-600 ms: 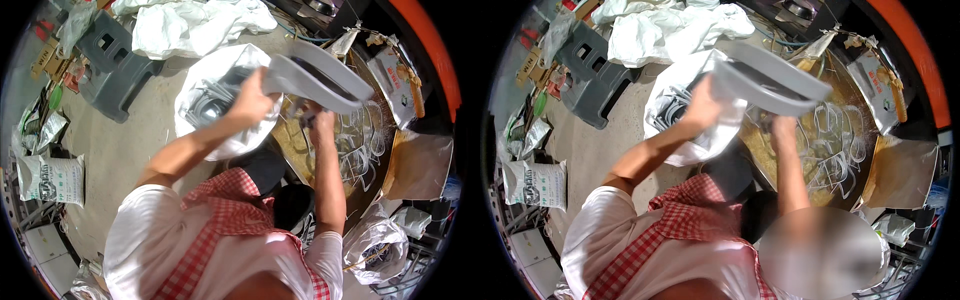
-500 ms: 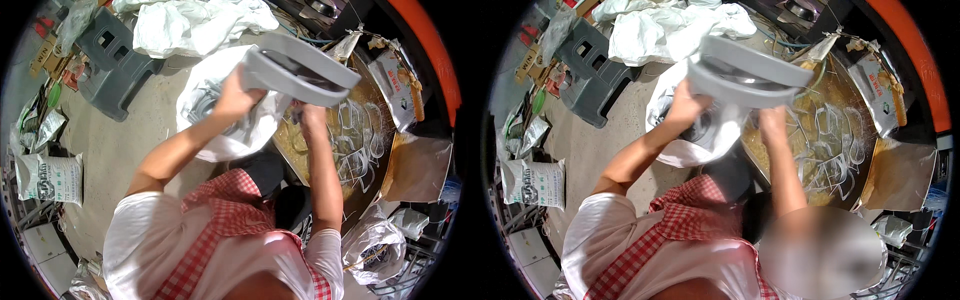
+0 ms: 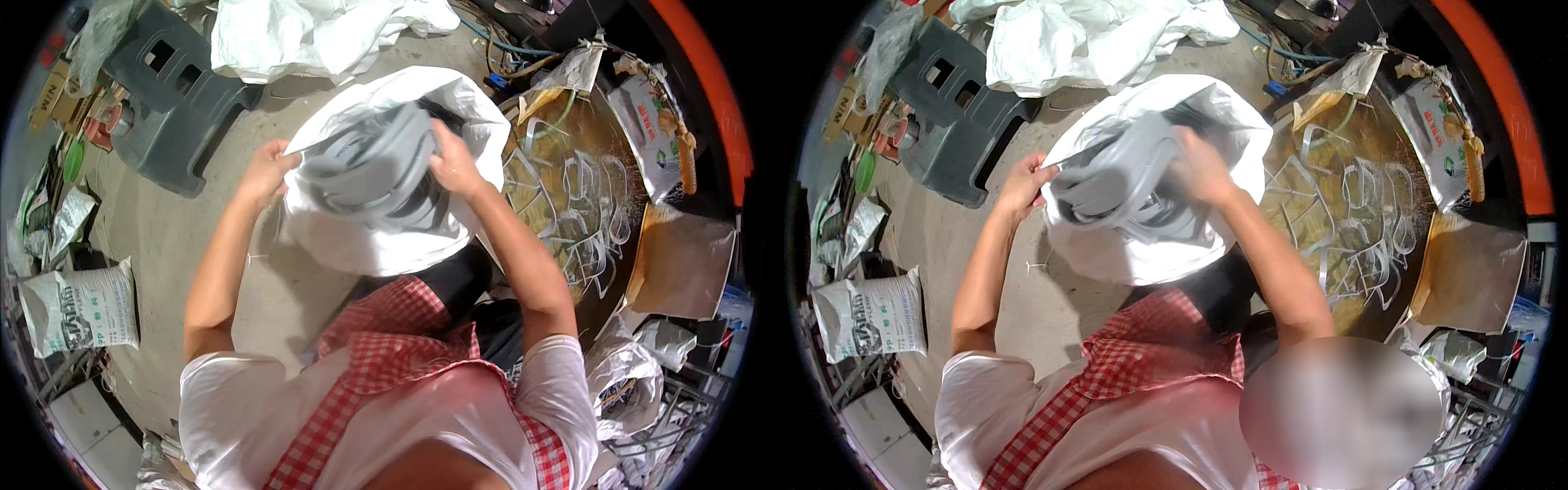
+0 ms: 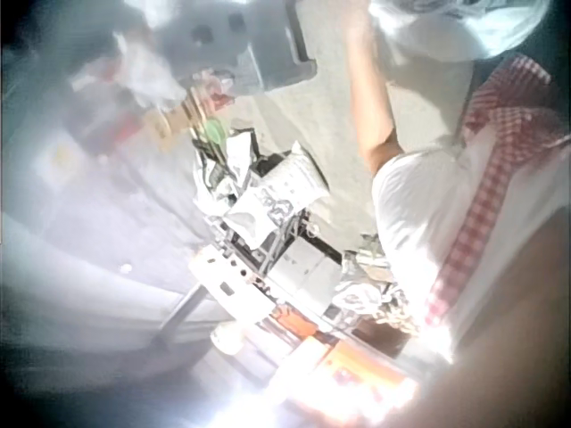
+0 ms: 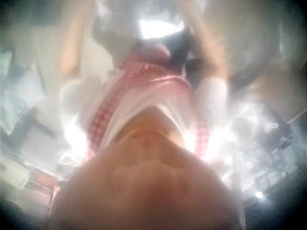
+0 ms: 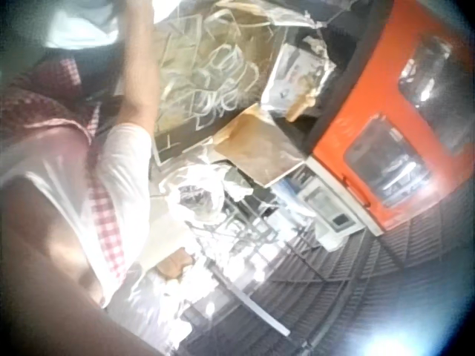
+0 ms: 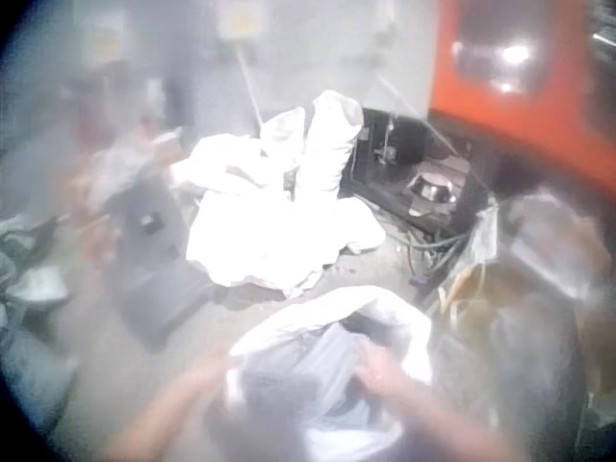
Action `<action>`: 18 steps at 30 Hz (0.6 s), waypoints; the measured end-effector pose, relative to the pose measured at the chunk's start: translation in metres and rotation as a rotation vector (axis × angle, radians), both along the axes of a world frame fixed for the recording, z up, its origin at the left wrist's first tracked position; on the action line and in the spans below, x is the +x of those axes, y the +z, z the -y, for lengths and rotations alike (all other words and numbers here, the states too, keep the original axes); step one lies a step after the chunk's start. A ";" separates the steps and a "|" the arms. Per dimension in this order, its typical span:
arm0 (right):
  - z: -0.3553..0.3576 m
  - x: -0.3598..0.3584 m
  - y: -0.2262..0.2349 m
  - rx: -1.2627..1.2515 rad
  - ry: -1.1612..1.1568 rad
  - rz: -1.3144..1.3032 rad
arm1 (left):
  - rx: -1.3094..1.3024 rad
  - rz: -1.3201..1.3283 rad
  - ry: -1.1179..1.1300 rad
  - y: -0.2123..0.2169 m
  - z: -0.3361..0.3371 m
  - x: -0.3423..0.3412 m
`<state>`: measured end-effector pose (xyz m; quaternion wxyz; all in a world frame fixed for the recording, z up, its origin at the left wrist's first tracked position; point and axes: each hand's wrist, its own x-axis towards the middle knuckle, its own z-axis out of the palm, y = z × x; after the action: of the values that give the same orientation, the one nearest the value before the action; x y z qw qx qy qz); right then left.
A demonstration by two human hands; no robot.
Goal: The person washes gray plastic frames in a container of water, places the wet frames into a large white bag, and then moves to a separate station where they sort beige circular components.
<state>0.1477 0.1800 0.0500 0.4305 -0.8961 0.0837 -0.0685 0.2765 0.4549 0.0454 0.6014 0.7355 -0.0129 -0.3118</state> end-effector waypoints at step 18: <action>-0.031 0.099 -0.099 -0.458 -0.235 -0.551 | 0.201 0.283 0.103 -0.006 -0.013 -0.006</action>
<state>0.2469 0.2107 -0.0486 0.1696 -0.9382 0.2813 0.1094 0.2702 0.4675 0.0399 0.5323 0.8280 -0.0285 -0.1739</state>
